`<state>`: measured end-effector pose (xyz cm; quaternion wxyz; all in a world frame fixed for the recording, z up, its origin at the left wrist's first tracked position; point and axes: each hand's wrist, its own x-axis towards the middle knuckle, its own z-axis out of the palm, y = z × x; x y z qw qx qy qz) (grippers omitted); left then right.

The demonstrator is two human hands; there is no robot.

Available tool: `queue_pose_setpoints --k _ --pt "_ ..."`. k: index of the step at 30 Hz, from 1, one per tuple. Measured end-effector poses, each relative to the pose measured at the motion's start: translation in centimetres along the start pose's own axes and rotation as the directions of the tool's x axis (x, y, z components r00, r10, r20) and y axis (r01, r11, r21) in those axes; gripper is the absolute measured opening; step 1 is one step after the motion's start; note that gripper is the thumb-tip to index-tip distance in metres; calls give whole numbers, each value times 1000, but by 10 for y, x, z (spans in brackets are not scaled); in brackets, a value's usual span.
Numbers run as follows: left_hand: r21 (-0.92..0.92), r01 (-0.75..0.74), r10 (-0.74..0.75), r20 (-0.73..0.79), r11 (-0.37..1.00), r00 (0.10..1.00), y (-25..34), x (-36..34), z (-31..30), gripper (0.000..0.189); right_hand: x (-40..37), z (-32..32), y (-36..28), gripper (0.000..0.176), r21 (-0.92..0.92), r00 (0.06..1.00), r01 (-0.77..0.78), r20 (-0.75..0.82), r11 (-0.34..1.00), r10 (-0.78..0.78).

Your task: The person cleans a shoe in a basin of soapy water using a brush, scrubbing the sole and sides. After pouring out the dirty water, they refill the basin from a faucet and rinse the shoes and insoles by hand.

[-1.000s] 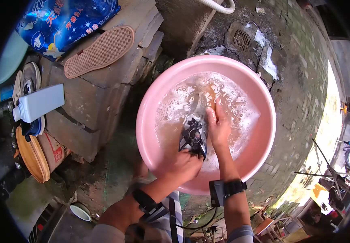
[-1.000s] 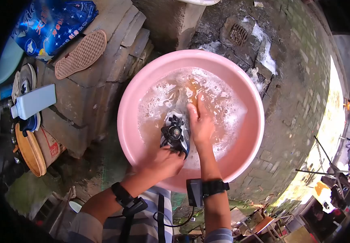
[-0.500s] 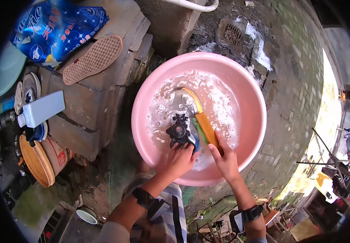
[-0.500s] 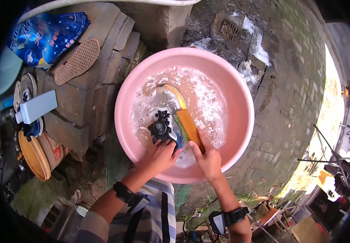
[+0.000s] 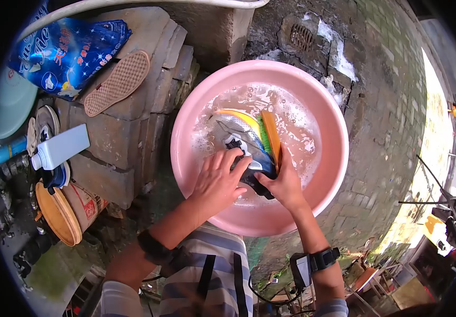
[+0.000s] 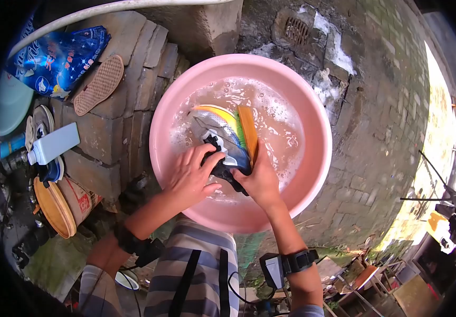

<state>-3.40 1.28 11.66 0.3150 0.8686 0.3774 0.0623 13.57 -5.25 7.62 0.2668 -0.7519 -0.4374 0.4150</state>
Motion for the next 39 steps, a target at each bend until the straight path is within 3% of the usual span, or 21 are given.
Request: queue_pose_setpoints --k 1,3,5,6,7,10,13,14,17,20,22,23,25,27,29,33,34,35,37,38,39 --pt "30 -38 37 22 999 999 -1 2 14 56 0 -1 -4 85 -145 1000 0 -18 989 -3" --pt "39 -20 20 -1 999 1000 -5 12 29 54 9 -6 -2 81 -115 999 -39 19 993 42" --pt "13 75 -75 45 997 996 -9 22 36 48 15 -10 3 78 -222 994 -33 95 974 56" --pt "-60 53 -54 -20 997 998 -11 27 33 36 20 -9 9 73 -229 995 -17 90 973 38" --pt "-55 50 -50 -12 997 999 -14 30 32 36 25 -12 13 73 -221 995 -23 86 975 43" --pt "-294 72 -120 -148 953 982 -16 39 26 14 40 -22 15 70 -66 987 9 161 998 2" --pt "-344 118 -173 -134 931 976 -22 44 32 12 44 -32 5 72 -200 980 -81 163 976 115" --pt "-340 175 -215 -82 924 973 -23 49 35 11 41 -36 4 68 -292 995 -9 91 956 37" --pt "-325 242 -275 -58 914 960 -26 61 49 10 22 -68 -11 56 -311 998 -37 28 950 48" --pt "-388 192 -251 -107 902 962 -24 63 60 11 -16 -114 -42 45 -286 998 55 58 957 -40" --pt "-433 158 -240 -141 887 960 -12 61 60 14 -30 -138 -69 36 -559 944 82 310 825 116" --pt "-439 156 -242 -146 885 959 -6 60 56 14 -27 -138 -72 36 -566 944 84 310 820 117" --pt "-379 145 -199 -107 914 974 5 56 49 15 -16 -134 -74 32 -722 929 259 368 642 38" --pt "-395 123 -171 -89 910 981 8 51 44 17 6 -113 -65 29 -729 931 314 361 608 -48" --pt "-423 -46 -16 -142 905 990 7 49 44 15 25 -85 -52 26 -687 828 526 548 501 -119" --pt "-515 80 -52 70 854 996 -20 31 41 28 29 -52 -31 24 -623 791 565 595 541 -142" --pt "-542 19 30 82 840 996 -29 24 39 49 27 -43 -22 24 -614 803 580 540 536 -250" --pt "-543 25 22 80 840 997 -40 17 35 49 24 -37 -16 25 -604 804 593 478 533 -353" --pt "-249 -81 106 88 965 990 -52 10 8 71 24 -32 -18 25 -621 820 572 451 536 -353" --pt "-113 -38 60 192 993 980 -62 12 -10 86 25 -32 -17 24 -617 825 565 442 548 -353" --pt "56 -77 64 194 995 979 -74 12 -13 89 26 -32 -16 23 -615 829 558 432 557 -354"
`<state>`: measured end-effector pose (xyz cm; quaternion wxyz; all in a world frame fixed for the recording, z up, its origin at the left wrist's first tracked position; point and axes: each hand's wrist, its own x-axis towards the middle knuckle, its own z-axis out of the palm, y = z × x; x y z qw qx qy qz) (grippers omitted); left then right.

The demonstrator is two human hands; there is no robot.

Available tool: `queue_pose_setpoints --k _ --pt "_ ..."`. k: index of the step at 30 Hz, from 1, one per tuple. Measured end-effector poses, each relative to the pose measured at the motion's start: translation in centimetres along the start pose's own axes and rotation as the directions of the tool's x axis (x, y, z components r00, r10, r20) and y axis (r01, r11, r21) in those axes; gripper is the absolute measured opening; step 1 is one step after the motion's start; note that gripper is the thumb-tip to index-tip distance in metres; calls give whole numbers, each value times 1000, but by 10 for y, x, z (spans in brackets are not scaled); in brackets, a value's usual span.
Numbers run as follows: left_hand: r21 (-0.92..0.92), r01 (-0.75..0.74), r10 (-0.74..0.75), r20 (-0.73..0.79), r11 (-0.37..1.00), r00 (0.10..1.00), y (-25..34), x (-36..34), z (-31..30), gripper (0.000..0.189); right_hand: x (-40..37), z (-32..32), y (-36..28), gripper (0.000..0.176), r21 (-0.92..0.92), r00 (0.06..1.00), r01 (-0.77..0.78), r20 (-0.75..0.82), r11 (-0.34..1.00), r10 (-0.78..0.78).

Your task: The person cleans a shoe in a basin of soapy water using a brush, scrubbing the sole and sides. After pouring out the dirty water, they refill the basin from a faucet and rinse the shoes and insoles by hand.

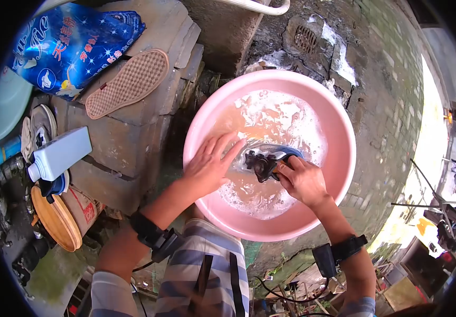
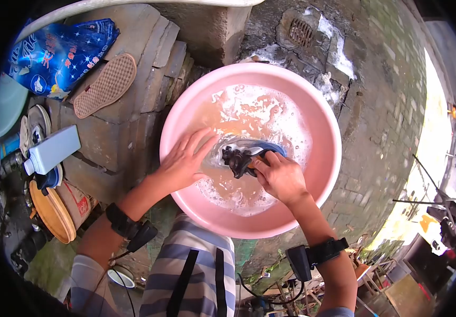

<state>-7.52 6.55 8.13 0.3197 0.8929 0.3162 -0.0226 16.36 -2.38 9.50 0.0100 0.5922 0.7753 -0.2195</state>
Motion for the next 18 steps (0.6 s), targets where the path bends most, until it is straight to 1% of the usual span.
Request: queue_pose_setpoints --k 2,3,4,5,6,8,9,10,12,13,14,15,17,18 --pt "101 -36 30 69 994 997 1 7 5 79 3 -2 -3 23 13 1000 -8 6 1000 7" --pt "100 -36 29 62 994 998 -1 14 15 79 5 -4 -7 24 25 1000 -19 22 1000 18" --pt "204 1 -17 77 979 997 -2 24 27 72 6 -7 -12 26 35 999 -31 40 999 30" --pt "303 36 -66 90 952 994 -5 30 38 66 8 -11 -19 35 30 985 -91 147 995 86" --pt "297 35 -66 96 954 993 -5 32 39 66 7 -17 -24 35 32 984 -94 154 995 88" --pt "206 38 -66 128 978 990 -9 37 37 58 5 -35 -28 44 47 978 -154 150 987 145" --pt "199 33 -59 126 979 990 -9 37 37 58 2 -47 -30 48 56 958 -219 203 974 204" --pt "205 28 -60 150 978 987 -9 38 36 58 -5 -51 -28 48 45 956 -223 206 974 209" --pt "208 28 -64 170 978 983 -10 35 36 57 -16 -58 -23 47 -43 907 -312 284 949 311" --pt "186 39 -50 56 982 997 -11 30 40 57 -19 -58 -21 45 -68 924 -275 256 959 283" --pt "165 48 -39 -59 985 997 -10 26 42 57 -20 -54 -21 45 -69 924 -274 257 959 282" --pt "167 48 -39 -60 985 997 -9 25 42 57 -20 -50 -22 43 -45 929 -285 232 957 288" --pt "134 110 -110 -8 985 994 -8 22 41 58 -20 -43 -26 42 -23 934 -292 210 956 290" --pt "132 118 -118 -11 984 993 -8 22 44 58 -18 -40 -29 39 64 883 -411 275 909 380"
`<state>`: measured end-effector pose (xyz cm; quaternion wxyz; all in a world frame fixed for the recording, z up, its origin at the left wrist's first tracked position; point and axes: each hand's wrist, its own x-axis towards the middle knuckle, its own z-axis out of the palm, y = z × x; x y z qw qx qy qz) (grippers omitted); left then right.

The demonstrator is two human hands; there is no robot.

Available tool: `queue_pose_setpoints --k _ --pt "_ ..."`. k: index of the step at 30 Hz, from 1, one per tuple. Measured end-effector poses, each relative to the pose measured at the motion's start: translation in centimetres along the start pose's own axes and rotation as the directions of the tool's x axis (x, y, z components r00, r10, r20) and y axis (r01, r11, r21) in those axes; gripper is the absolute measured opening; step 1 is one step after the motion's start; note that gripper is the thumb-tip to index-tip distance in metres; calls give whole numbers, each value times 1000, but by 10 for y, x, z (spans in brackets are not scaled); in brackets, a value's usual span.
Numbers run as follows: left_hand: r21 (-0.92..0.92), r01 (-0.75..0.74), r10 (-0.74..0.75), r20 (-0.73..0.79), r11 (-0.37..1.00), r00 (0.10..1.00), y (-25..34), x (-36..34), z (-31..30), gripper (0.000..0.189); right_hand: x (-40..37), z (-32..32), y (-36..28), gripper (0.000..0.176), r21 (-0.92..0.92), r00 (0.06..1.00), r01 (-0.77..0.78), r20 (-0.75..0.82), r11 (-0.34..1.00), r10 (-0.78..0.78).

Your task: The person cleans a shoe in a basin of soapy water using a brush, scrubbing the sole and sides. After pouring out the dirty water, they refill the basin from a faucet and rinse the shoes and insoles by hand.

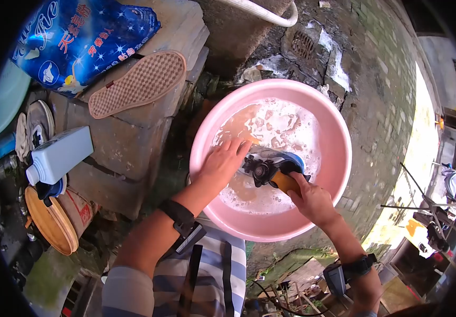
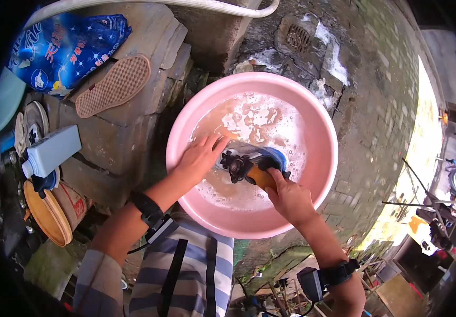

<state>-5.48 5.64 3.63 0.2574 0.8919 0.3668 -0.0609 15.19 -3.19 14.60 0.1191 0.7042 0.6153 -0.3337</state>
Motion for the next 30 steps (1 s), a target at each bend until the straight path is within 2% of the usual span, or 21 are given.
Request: queue_pose_setpoints --k 1,2,3,4,5,6,8,9,10,12,13,17,18,19,20,22,24,26,27,30 --pt "36 -25 25 -7 999 1000 1 0 4 57 1 2 -1 37 109 993 -105 73 989 97" --pt "74 -46 48 -19 996 999 0 2 8 57 4 5 2 37 99 994 -91 72 991 84" --pt "74 -26 29 -31 997 999 -1 4 6 57 9 6 4 35 374 989 -136 108 917 103" --pt "41 -26 27 -26 999 999 0 3 7 56 12 6 5 34 616 981 -187 160 765 111" --pt "5 -24 24 -15 1000 1000 2 0 9 56 16 1 9 32 615 965 -250 224 748 137" --pt "0 -6 6 -8 1000 1000 3 -2 7 56 24 -6 9 32 611 963 -248 238 752 124" --pt "-2 54 -53 136 999 989 8 -1 5 54 32 -16 15 34 418 983 27 153 908 -100" --pt "-8 74 -73 52 997 996 7 -2 19 58 35 -20 13 32 288 986 140 45 947 -159" --pt "-9 93 -93 48 996 995 11 -1 16 58 40 -29 6 32 284 983 155 52 946 -177" --pt "-28 184 -185 -30 982 982 20 -1 12 63 49 -46 -11 31 -171 960 274 -9 946 -280" --pt "-31 200 -201 -31 979 979 22 -1 14 63 53 -45 -13 34 -281 956 279 -4 918 -292" --pt "-106 299 -297 31 948 954 31 -2 9 67 46 -45 -18 39 -397 926 372 98 839 -364" --pt "-137 325 -318 74 936 945 34 -3 7 66 45 -40 -12 40 -435 897 414 44 800 -440" --pt "-143 336 -329 68 931 942 34 -4 7 66 46 -38 -8 41 -474 857 450 -10 757 -515" --pt "-155 312 -313 21 937 950 34 -6 7 65 48 -40 -4 41 -480 851 459 -2 747 -525" --pt "-173 292 -303 -37 940 952 32 -8 6 64 53 -50 8 45 -470 820 535 88 702 -566" --pt "-130 255 -258 -6 958 966 28 -10 8 65 47 -62 23 46 -476 787 590 156 652 -597" --pt "-159 259 -257 32 953 966 25 -10 10 66 42 -68 37 46 -383 736 669 220 637 -641" --pt "-174 255 -246 72 951 967 23 -10 12 67 44 -64 36 43 -382 720 681 191 625 -667" --pt "-201 186 -182 37 962 983 15 -9 24 69 65 -32 21 37 -314 696 703 118 638 -709"
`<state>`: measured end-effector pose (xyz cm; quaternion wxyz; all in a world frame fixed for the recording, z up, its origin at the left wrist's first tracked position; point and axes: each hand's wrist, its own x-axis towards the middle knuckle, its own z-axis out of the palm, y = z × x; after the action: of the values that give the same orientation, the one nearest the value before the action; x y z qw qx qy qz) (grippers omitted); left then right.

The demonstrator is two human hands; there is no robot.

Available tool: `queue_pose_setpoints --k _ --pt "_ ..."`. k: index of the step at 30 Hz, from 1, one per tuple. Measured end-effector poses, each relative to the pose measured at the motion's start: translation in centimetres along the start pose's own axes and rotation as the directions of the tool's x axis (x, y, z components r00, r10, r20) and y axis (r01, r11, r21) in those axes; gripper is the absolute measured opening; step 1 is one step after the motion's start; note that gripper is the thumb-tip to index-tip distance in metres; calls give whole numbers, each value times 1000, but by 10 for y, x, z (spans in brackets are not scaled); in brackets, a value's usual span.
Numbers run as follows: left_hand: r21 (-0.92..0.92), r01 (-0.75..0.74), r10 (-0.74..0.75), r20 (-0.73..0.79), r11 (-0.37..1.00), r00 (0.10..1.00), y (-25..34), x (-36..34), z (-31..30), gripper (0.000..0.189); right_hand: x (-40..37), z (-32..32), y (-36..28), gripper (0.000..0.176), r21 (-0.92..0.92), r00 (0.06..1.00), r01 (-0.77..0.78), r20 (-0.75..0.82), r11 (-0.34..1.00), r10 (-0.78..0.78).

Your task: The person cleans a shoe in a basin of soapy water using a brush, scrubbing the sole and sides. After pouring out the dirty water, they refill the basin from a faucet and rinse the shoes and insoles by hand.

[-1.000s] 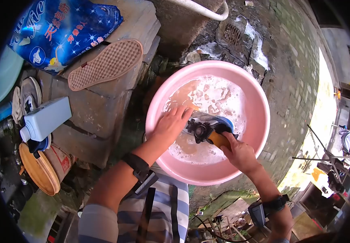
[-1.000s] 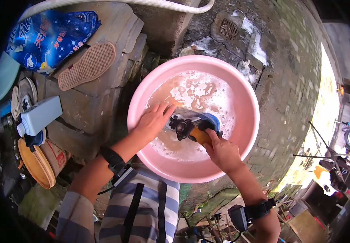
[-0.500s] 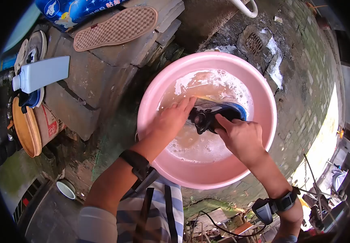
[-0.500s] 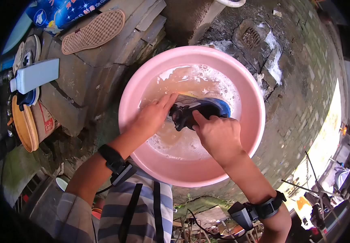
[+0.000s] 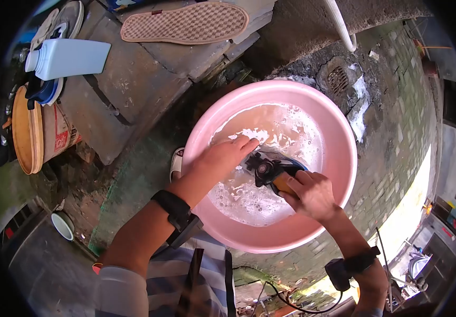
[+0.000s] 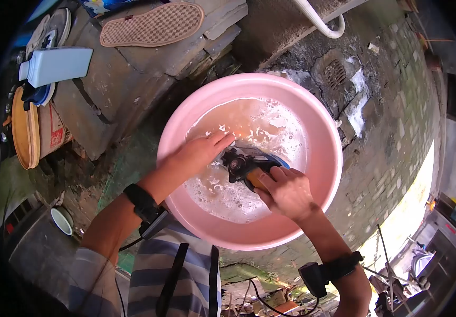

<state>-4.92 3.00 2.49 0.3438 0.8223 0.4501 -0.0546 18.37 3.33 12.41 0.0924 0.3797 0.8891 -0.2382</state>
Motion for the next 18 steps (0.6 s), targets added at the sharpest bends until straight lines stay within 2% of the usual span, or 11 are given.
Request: queue_pose_setpoints --k 1,2,4,5,7,14,15,16,18 --pt "27 23 -25 91 999 996 2 1 -7 69 8 14 -3 30 47 999 16 -51 999 -14" --pt "30 34 -37 90 999 995 -2 1 -5 69 11 25 -7 25 69 996 -15 -86 997 21" --pt "35 -115 119 -169 993 978 -2 0 -6 64 5 41 -10 23 132 983 -33 -177 991 57" --pt "56 -81 88 -136 995 987 1 1 -6 58 1 44 -13 23 137 984 -28 -170 990 51" --pt "95 -50 63 -139 994 988 1 2 0 55 5 47 -20 25 113 988 -135 -64 984 143" --pt "100 -23 45 -220 995 975 4 6 4 49 20 18 -40 18 29 978 -196 83 980 193" --pt "97 -27 48 -222 995 974 5 7 4 49 18 16 -40 27 24 956 -254 158 967 248" --pt "139 -8 34 -184 990 982 6 7 5 49 14 10 -41 27 20 954 -258 161 966 251" --pt "166 -3 28 -146 986 989 8 7 5 49 -5 -11 -40 41 -51 890 -362 279 931 362"
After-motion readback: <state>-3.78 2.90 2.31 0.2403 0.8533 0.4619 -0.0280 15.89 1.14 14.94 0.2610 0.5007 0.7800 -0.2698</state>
